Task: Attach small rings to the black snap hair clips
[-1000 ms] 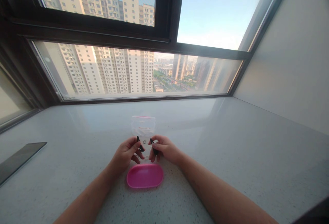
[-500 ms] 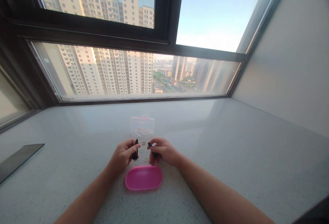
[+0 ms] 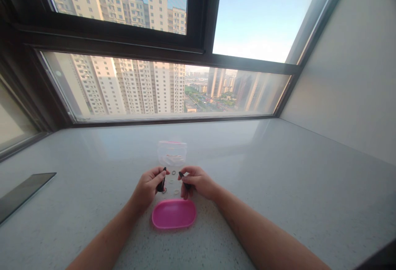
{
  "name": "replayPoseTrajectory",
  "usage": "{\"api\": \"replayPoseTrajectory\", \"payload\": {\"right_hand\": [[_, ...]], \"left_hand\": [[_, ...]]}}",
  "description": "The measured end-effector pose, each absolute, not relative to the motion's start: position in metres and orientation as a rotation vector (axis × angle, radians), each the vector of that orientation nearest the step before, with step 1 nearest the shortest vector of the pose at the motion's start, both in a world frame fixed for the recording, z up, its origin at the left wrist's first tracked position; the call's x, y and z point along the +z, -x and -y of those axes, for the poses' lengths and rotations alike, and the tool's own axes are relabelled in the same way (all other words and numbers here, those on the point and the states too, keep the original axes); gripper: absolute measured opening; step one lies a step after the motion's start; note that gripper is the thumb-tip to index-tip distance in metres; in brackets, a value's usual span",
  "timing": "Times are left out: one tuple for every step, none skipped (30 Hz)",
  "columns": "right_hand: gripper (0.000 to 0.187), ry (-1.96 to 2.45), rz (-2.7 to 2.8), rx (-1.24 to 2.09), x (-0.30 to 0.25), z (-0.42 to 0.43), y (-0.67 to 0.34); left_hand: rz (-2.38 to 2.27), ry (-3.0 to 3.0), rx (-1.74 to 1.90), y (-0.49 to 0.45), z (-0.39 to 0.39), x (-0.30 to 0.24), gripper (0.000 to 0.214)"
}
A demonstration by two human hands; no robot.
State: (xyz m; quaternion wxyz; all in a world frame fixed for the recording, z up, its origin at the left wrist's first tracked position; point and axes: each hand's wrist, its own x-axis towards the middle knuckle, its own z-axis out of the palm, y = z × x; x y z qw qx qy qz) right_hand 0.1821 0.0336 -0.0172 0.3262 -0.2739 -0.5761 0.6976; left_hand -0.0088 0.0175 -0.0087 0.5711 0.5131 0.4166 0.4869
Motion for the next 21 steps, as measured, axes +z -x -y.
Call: {"api": "replayPoseTrajectory", "payload": {"right_hand": [[0.025, 0.711, 1.508, 1.827, -0.0172, -0.0336, -0.1819], [0.025, 0.706, 1.509, 1.828, -0.0172, -0.0337, -0.1818], [0.025, 0.705, 1.51, 1.83, -0.0172, -0.0338, -0.1817], [0.025, 0.708, 1.512, 1.832, -0.0171, -0.0339, -0.1817], [0.026, 0.713, 1.515, 1.834, -0.0171, -0.034, -0.1817], [0.026, 0.721, 1.518, 1.835, -0.017, -0.0341, -0.1817], [0.026, 0.729, 1.521, 1.833, -0.017, -0.0341, -0.1818], [0.026, 0.735, 1.523, 1.831, -0.0169, -0.0341, -0.1819], [0.026, 0.74, 1.525, 1.827, -0.0167, -0.034, -0.182], [0.026, 0.742, 1.527, 1.826, -0.0165, -0.0339, -0.1821], [0.026, 0.743, 1.527, 1.825, -0.0162, -0.0337, -0.1821], [0.026, 0.744, 1.527, 1.826, -0.0159, -0.0335, -0.1821], [0.027, 0.744, 1.527, 1.828, -0.0156, -0.0334, -0.1821], [0.027, 0.744, 1.526, 1.829, -0.0153, -0.0332, -0.182], [0.027, 0.742, 1.525, 1.828, -0.0151, -0.0331, -0.1819], [0.027, 0.74, 1.525, 1.826, -0.0149, -0.0331, -0.1818], [0.027, 0.738, 1.525, 1.826, -0.0147, -0.033, -0.1817], [0.027, 0.734, 1.526, 1.826, -0.0145, -0.0329, -0.1817], [0.026, 0.73, 1.527, 1.825, -0.0143, -0.0327, -0.1816], [0.026, 0.727, 1.529, 1.825, -0.0141, -0.0326, -0.1816], [0.025, 0.724, 1.531, 1.824, -0.014, -0.0325, -0.1817]], "left_hand": [[-0.989, -1.205, 1.146, 0.0089, -0.0174, -0.0086, 0.024], [-1.006, -1.213, 1.145, 0.009, -0.0171, -0.0083, 0.023], [-1.026, -1.227, 1.142, 0.0091, -0.0166, -0.0077, 0.023], [-1.049, -1.244, 1.14, 0.0092, -0.0159, -0.007, 0.022], [-1.068, -1.261, 1.139, 0.0093, -0.0152, -0.0062, 0.021], [-1.082, -1.275, 1.139, 0.0093, -0.0145, -0.0053, 0.02], [-1.09, -1.285, 1.138, 0.0093, -0.0138, -0.0045, 0.02], [-1.095, -1.292, 1.14, 0.0092, -0.0133, -0.0037, 0.019], [-1.095, -1.294, 1.14, 0.0091, -0.0129, -0.0032, 0.019], [-1.093, -1.295, 1.14, 0.009, -0.0127, -0.0029, 0.019], [-1.089, -1.293, 1.141, 0.0089, -0.0127, -0.0028, 0.019], [-1.084, -1.289, 1.143, 0.0088, -0.0128, -0.0029, 0.019], [-1.077, -1.282, 1.143, 0.0087, -0.0131, -0.0032, 0.019], [-1.071, -1.275, 1.143, 0.0086, -0.0134, -0.0037, 0.019], [-1.066, -1.268, 1.141, 0.0085, -0.0137, -0.0042, 0.02], [-1.065, -1.263, 1.14, 0.0084, -0.014, -0.0047, 0.02], [-1.068, -1.259, 1.138, 0.0084, -0.0143, -0.0052, 0.021], [-1.071, -1.256, 1.139, 0.0083, -0.0144, -0.0056, 0.021], [-1.075, -1.254, 1.14, 0.0083, -0.0145, -0.0058, 0.022], [-1.077, -1.25, 1.143, 0.0082, -0.0144, -0.0058, 0.022], [-1.079, -1.246, 1.147, 0.0081, -0.0143, -0.0057, 0.023]]}}
